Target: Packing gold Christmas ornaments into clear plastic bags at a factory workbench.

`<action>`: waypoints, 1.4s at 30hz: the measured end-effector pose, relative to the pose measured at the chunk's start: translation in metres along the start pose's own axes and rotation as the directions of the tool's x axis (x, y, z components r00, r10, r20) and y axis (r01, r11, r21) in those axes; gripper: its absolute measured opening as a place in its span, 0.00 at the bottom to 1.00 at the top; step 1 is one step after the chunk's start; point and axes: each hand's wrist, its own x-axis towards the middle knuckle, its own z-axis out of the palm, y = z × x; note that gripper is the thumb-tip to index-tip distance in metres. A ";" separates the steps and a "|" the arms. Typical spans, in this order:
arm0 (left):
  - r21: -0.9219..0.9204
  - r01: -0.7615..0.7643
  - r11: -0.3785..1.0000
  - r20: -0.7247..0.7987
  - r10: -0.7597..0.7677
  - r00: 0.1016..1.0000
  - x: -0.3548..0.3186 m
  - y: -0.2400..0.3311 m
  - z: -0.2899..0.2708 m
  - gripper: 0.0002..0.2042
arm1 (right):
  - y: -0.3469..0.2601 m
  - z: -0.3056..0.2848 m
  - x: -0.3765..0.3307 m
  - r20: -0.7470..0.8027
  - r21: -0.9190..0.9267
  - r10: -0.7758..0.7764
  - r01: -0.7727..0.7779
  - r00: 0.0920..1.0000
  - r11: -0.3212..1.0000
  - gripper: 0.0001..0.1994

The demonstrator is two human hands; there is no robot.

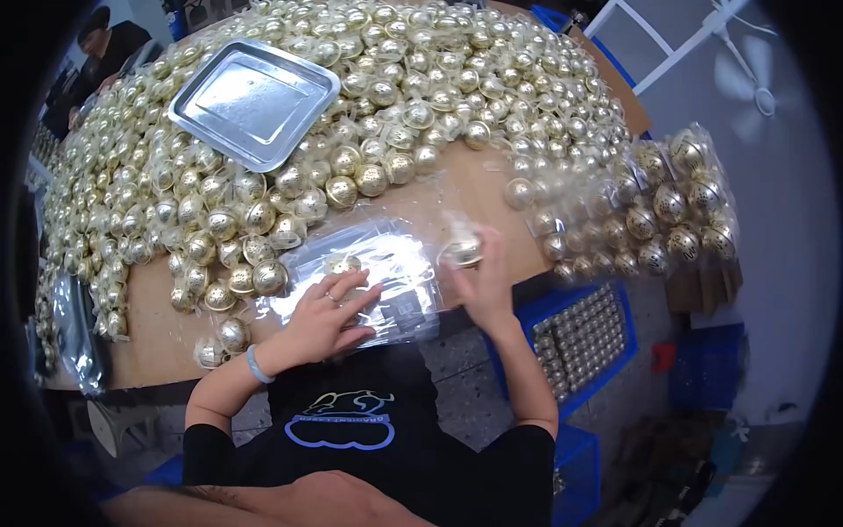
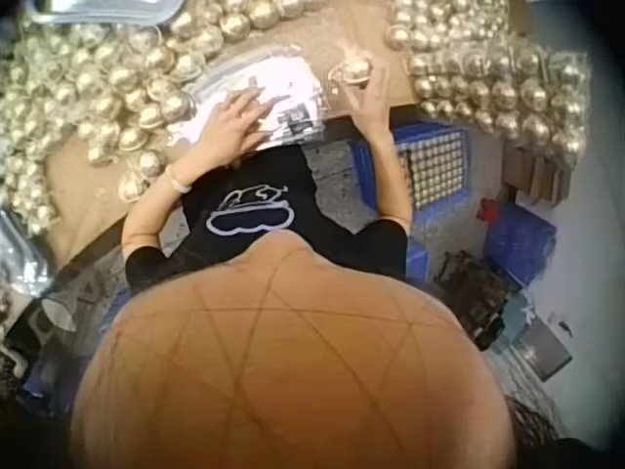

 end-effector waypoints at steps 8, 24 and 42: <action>0.074 -0.012 0.997 -0.039 0.015 0.999 0.001 0.004 0.004 0.35 | 0.043 0.001 -0.035 0.345 0.206 0.178 -0.259 0.921 0.943 0.29; 0.080 0.004 0.997 -0.042 0.000 0.999 -0.003 -0.004 0.008 0.35 | 0.040 0.048 0.010 0.836 0.421 -0.125 -0.477 0.535 0.772 0.34; 0.257 -0.031 0.966 0.006 0.031 1.000 -0.002 0.000 0.019 0.26 | 0.010 -0.022 0.074 0.694 -0.222 0.288 -0.184 0.660 0.958 0.12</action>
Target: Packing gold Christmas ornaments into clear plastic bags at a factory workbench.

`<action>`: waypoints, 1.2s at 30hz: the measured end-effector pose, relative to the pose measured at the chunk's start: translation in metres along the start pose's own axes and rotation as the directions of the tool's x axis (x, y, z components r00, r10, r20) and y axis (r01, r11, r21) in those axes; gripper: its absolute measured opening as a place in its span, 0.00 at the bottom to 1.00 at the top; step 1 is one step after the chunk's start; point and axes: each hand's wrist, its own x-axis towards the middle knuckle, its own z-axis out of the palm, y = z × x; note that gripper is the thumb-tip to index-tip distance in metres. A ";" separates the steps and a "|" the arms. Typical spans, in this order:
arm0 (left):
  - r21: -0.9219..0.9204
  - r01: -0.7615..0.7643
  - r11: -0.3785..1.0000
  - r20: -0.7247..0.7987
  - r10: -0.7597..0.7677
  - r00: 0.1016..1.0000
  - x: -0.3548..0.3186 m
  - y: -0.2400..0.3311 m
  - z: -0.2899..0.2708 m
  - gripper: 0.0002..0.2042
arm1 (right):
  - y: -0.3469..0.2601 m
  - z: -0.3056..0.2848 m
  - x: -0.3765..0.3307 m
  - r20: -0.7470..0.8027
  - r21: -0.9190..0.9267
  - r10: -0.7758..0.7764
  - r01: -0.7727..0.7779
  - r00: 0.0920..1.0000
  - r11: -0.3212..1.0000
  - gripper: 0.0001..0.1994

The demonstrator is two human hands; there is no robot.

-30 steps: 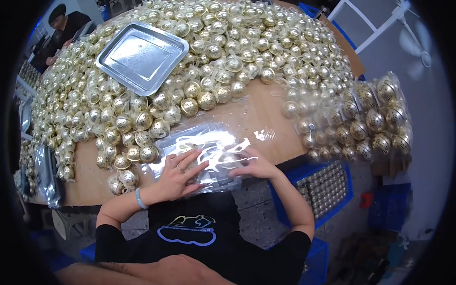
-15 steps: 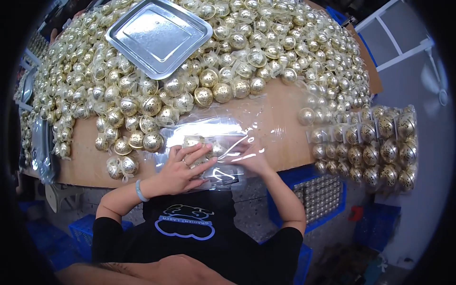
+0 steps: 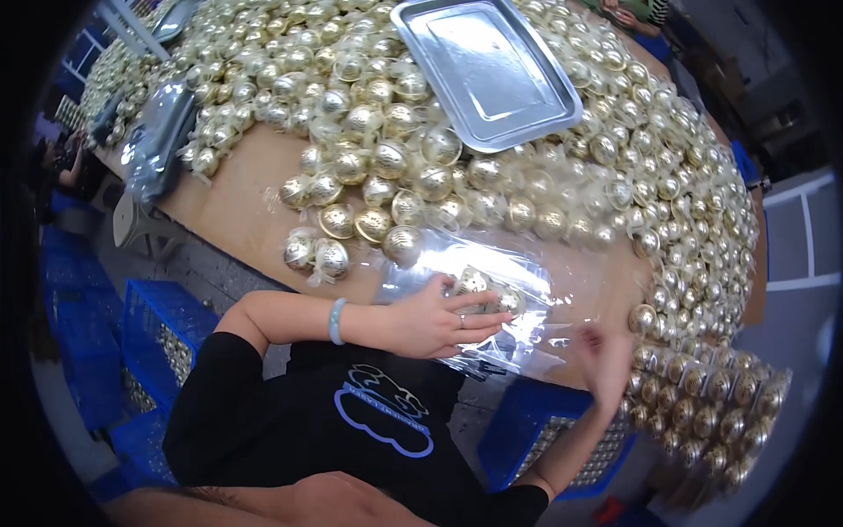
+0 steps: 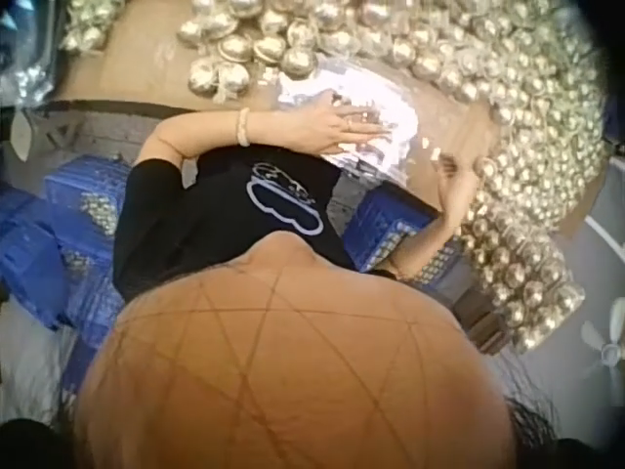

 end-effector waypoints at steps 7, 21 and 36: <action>-0.385 0.008 0.923 -0.178 -0.083 0.981 -0.012 0.006 -0.019 0.25 | -0.239 0.124 0.048 0.157 -0.173 -0.974 0.976 0.162 0.135 0.23; -0.118 0.036 0.992 0.072 -0.027 0.997 0.003 -0.002 -0.021 0.35 | 0.001 0.026 -0.021 -0.454 0.214 -0.234 0.361 0.859 0.908 0.28; -0.145 -0.081 0.986 0.215 0.111 0.970 0.010 -0.011 -0.027 0.41 | 0.034 0.094 0.014 0.263 0.771 -0.513 0.142 0.817 0.621 0.23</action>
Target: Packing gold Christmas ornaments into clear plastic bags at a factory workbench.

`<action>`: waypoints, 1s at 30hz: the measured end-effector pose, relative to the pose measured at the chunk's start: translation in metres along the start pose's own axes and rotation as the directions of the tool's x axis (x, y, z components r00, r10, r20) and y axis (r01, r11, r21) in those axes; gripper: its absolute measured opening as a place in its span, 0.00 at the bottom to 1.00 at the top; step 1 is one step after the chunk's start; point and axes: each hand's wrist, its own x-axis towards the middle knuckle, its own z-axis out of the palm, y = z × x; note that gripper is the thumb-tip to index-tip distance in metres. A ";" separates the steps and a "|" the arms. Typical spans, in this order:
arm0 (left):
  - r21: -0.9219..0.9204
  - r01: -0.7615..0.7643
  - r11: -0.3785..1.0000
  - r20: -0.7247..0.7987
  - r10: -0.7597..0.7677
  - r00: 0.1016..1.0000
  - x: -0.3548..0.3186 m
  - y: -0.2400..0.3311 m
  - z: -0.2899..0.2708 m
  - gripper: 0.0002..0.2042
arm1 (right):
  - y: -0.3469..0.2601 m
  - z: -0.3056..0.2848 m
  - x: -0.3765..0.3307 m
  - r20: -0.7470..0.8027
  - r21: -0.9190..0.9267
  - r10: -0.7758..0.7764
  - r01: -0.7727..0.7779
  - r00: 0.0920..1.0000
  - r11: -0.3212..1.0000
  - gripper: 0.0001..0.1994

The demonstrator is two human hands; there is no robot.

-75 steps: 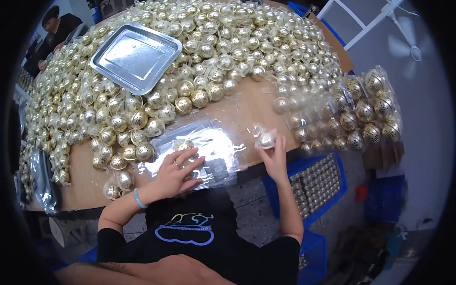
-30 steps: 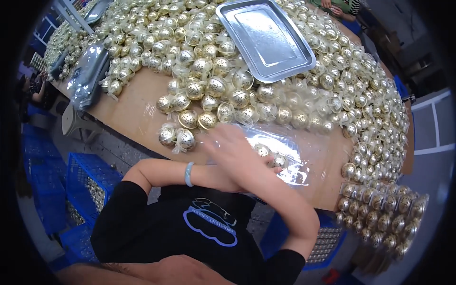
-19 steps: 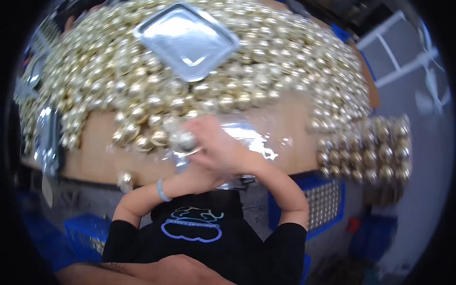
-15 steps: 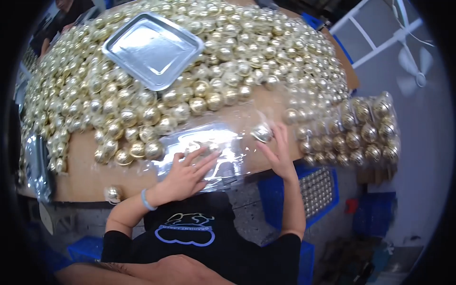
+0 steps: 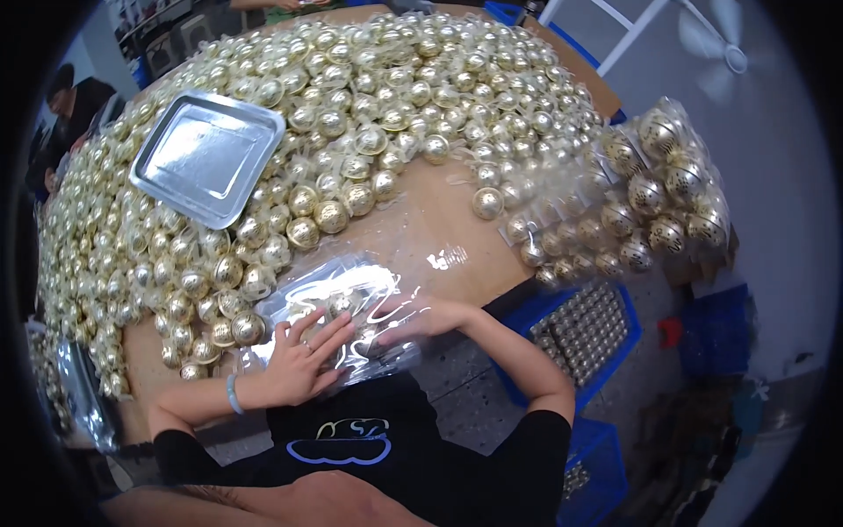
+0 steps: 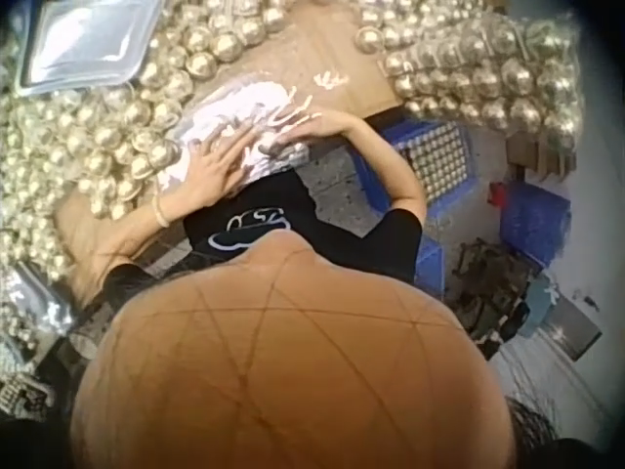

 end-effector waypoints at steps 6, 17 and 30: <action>0.007 0.039 0.999 -0.055 -0.038 0.998 -0.001 0.004 0.001 0.39 | -0.018 0.026 0.021 -0.085 0.230 0.127 -0.105 0.988 0.967 0.18; 0.207 0.126 0.970 0.008 -0.131 0.991 0.004 0.023 -0.012 0.33 | -0.036 -0.124 -0.011 -0.541 -0.371 -0.105 -0.125 0.834 0.920 0.13; -0.043 0.005 0.999 -0.096 -0.009 0.995 0.024 0.011 -0.011 0.24 | -0.018 -0.086 0.018 -0.825 -0.298 -0.386 0.263 0.413 0.918 0.31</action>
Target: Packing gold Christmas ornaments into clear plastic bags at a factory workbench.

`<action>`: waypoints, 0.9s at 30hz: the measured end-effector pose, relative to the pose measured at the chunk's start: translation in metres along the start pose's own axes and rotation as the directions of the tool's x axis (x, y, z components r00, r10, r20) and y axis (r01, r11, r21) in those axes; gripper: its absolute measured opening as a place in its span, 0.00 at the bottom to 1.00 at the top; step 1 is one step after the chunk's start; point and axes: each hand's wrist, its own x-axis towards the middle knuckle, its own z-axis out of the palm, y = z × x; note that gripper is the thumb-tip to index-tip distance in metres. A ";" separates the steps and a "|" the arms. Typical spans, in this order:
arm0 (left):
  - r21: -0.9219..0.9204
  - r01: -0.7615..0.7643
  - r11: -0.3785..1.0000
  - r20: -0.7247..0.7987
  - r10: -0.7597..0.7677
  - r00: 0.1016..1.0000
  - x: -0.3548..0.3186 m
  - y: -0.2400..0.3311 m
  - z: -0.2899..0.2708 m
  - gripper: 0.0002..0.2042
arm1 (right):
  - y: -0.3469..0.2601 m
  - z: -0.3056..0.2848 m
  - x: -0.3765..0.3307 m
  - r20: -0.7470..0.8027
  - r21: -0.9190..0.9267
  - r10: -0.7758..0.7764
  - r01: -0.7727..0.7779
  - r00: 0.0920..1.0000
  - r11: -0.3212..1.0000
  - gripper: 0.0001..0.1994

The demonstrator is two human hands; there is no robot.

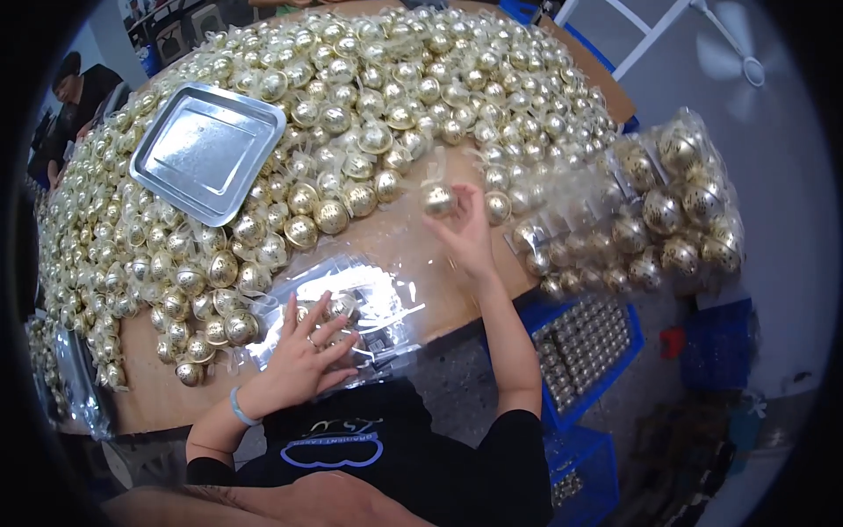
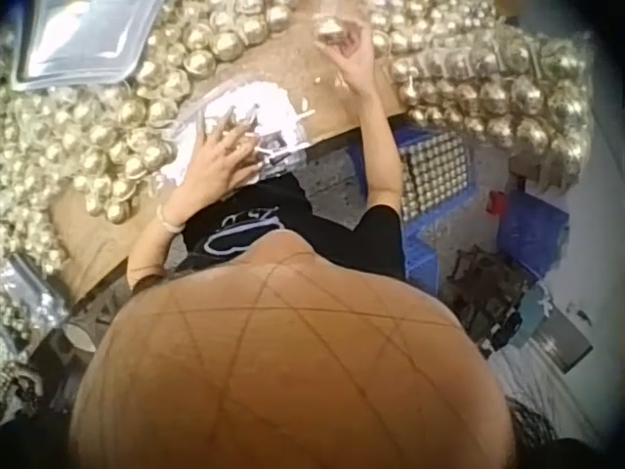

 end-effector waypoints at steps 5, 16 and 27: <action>0.037 0.027 0.999 0.040 -0.028 0.999 0.007 0.000 -0.002 0.26 | -0.031 -0.005 -0.051 0.082 0.397 0.094 -0.119 0.992 0.910 0.35; 0.080 0.056 0.995 0.061 -0.061 0.996 0.006 0.002 -0.002 0.36 | -0.029 -0.018 -0.111 0.116 0.597 0.378 -0.368 0.919 0.713 0.32; -0.023 0.097 0.995 0.045 -0.096 0.994 0.007 0.002 -0.007 0.41 | -0.013 -0.034 -0.083 0.621 -0.054 0.129 -0.121 0.773 0.991 0.29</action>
